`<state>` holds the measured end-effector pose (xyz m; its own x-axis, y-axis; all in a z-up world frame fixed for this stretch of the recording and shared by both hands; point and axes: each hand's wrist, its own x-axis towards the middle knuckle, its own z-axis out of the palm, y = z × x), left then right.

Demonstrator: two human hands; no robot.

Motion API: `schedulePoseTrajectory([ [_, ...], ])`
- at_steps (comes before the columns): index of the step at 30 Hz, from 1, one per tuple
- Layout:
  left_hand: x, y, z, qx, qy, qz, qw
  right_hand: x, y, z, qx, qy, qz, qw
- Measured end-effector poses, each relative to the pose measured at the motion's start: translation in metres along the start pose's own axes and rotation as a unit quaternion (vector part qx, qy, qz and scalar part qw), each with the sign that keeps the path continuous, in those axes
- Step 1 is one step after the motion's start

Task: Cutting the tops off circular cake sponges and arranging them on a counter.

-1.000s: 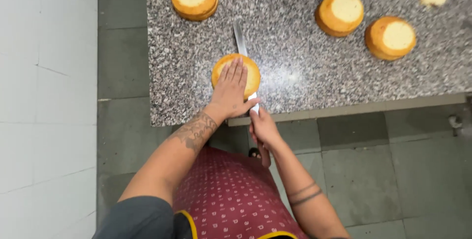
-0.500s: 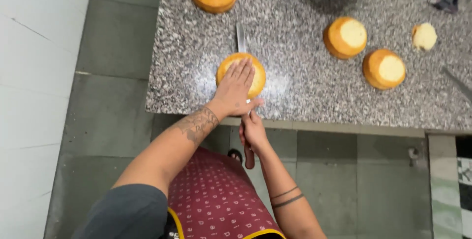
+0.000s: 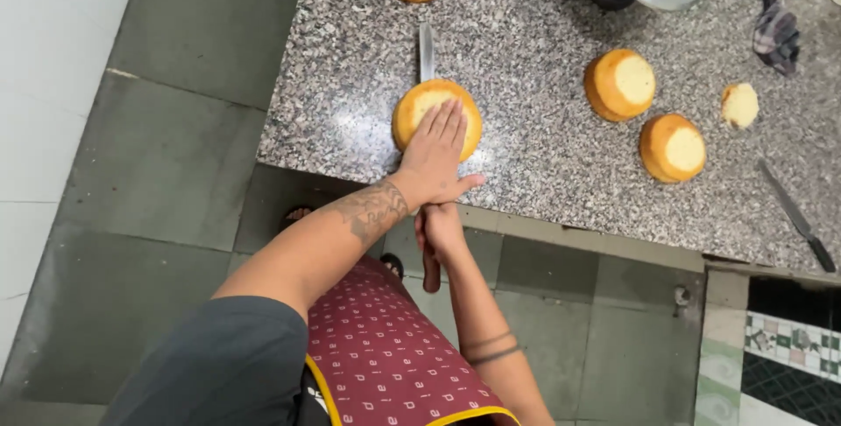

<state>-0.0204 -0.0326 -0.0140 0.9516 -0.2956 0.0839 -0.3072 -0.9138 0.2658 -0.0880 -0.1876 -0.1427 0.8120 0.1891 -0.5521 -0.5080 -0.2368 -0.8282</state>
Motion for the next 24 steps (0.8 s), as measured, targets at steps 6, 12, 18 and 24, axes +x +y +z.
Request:
schedulePoseTrajectory([
  [6, -0.001, 0.003, 0.005, -0.020, 0.021, -0.001, 1.000, -0.119, -0.021, 0.013, -0.014, 0.003, 0.060, 0.998],
  [12, -0.001, 0.004, -0.012, 0.017, -0.019, -0.028, 0.999, -0.055, -0.058, 0.026, -0.006, -0.003, 0.045, 0.999],
  [18, -0.002, 0.007, -0.008, 0.004, -0.029, -0.027, 0.999, -0.110, -0.002, 0.003, -0.072, -0.009, 0.017, 0.997],
  [24, -0.003, 0.007, -0.009, 0.002, -0.018, -0.032, 0.999, -0.089, -0.051, 0.024, -0.055, -0.023, 0.019, 0.998],
])
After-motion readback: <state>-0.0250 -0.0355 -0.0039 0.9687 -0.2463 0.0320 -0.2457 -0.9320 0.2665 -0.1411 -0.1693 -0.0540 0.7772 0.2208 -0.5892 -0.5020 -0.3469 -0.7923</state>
